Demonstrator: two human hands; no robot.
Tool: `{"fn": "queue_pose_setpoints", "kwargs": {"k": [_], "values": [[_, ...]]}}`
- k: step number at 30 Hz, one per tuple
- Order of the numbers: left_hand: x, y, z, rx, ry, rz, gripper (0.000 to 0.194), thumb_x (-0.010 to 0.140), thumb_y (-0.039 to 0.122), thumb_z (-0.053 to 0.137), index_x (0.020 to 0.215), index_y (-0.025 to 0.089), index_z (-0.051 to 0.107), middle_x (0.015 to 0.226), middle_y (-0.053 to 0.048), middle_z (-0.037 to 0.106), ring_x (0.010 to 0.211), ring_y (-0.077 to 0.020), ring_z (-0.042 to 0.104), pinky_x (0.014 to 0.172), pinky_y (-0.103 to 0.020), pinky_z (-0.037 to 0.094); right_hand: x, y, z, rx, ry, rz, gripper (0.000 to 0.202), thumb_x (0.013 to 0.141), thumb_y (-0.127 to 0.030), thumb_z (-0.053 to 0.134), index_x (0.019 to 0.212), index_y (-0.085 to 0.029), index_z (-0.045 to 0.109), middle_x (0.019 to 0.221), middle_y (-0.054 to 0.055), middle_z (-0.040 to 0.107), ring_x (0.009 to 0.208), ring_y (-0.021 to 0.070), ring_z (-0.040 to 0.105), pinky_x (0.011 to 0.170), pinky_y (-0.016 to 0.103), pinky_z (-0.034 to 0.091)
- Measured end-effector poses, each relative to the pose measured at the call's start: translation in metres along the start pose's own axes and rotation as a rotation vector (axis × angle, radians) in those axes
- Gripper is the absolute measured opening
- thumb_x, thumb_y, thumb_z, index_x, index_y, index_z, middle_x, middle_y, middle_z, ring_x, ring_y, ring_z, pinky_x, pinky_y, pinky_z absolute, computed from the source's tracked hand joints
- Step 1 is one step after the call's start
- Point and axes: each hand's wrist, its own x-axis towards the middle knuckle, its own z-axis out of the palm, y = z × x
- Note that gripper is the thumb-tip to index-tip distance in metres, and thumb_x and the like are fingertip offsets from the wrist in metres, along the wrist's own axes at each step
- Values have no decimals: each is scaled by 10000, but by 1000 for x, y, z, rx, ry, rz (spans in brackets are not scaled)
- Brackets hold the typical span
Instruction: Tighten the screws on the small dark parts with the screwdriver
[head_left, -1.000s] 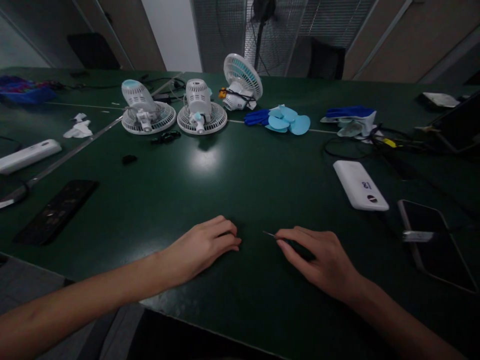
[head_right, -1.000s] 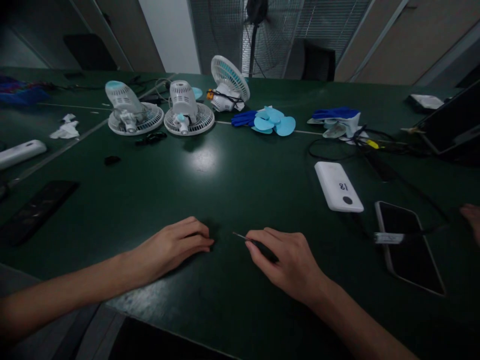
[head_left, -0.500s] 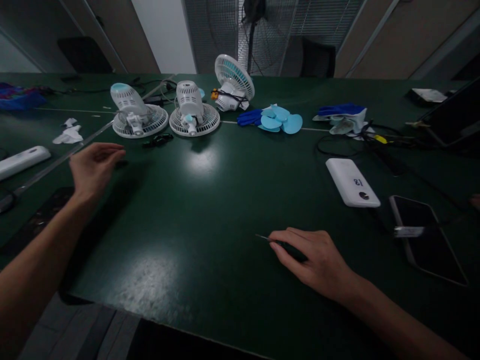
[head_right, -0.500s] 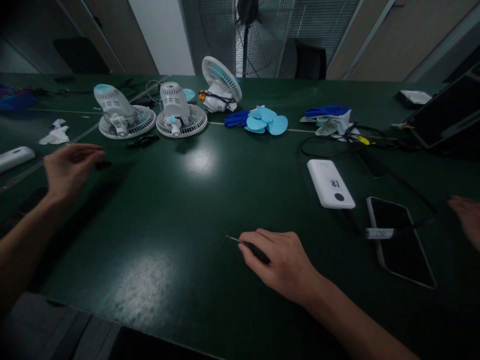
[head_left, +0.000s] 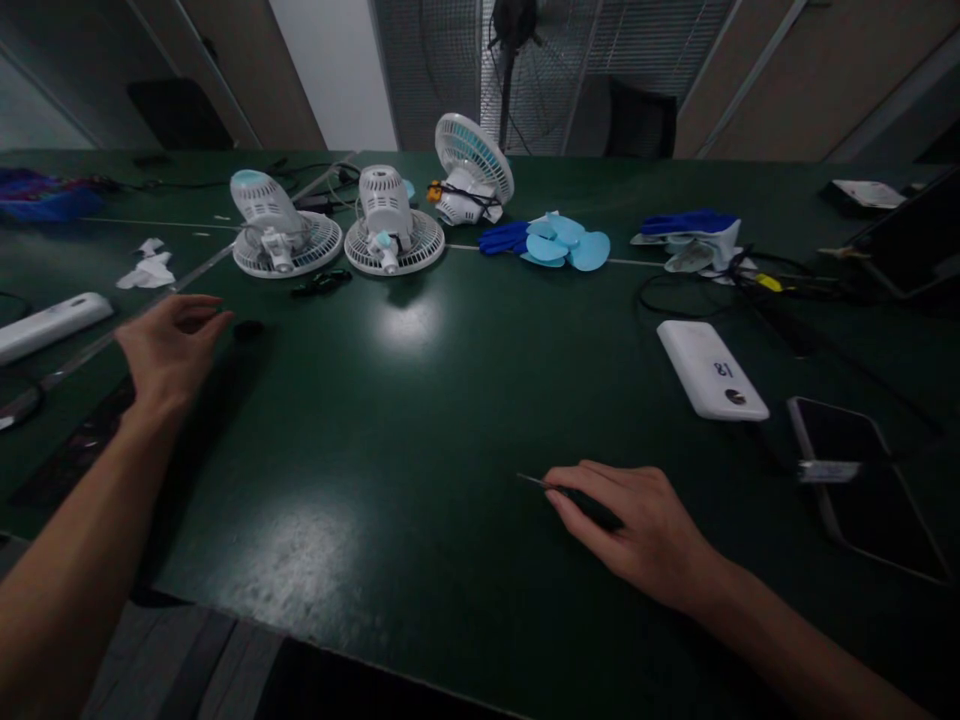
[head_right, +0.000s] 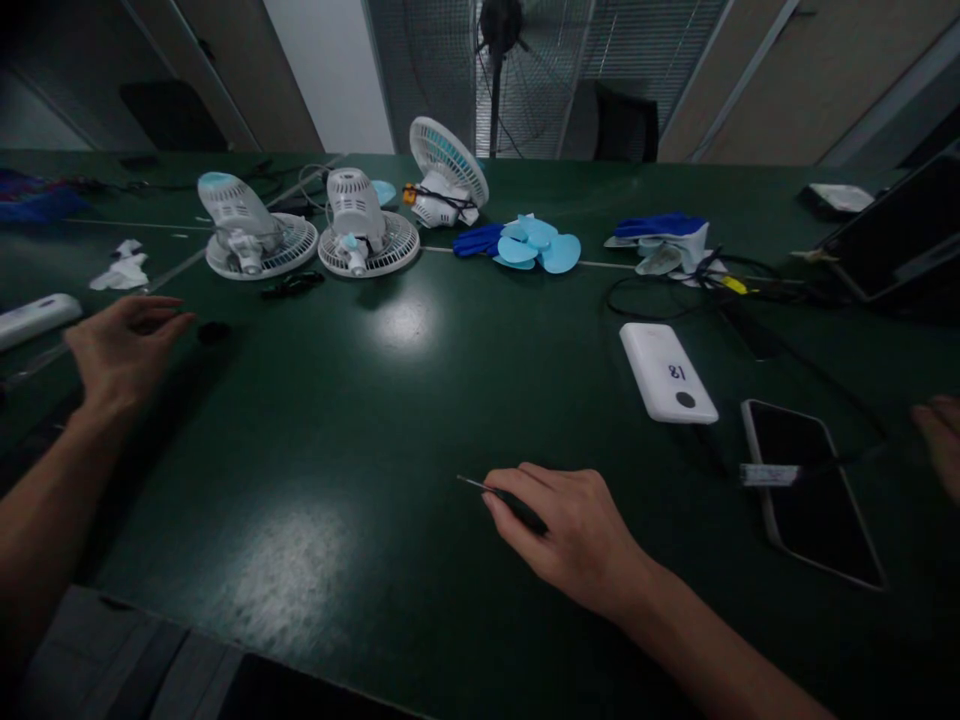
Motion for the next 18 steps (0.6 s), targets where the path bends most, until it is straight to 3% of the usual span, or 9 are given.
{"fn": "queue_pose_setpoints", "kwargs": {"k": [4, 8, 14, 18], "values": [[-1, -3, 1, 5, 3, 21, 502, 859, 508, 690, 1138, 91, 716, 823, -28, 697, 871, -180, 657, 714, -305, 417, 0, 1, 0, 5, -12, -6, 213, 1045, -277, 521, 1199, -220, 657, 913, 7, 728, 713, 124, 670, 618, 258, 476], [-4, -5, 2, -13, -69, 93, 564, 864, 601, 602, 1013, 72, 733, 693, -40, 670, 995, -231, 661, 705, -329, 346, 1, 0, -1, 5, -7, -16, 218, 1042, -275, 523, 1198, -218, 664, 904, 9, 738, 710, 124, 678, 626, 252, 488], [-2, -14, 6, 64, -203, 144, 666, 897, 648, 505, 1182, 74, 685, 817, -94, 738, 1024, -231, 695, 695, -348, 271, 1, -1, -1, -6, -3, -9, 220, 1036, -275, 525, 1183, -218, 678, 924, 17, 752, 723, 127, 688, 640, 250, 503], [3, -20, 8, 100, -193, 72, 565, 852, 571, 637, 1195, 131, 721, 924, -62, 756, 898, -190, 691, 737, -308, 367, 0, 0, 0, -7, -19, -4, 219, 1042, -277, 521, 1208, -230, 656, 937, 14, 745, 737, 131, 686, 646, 257, 496]]}}
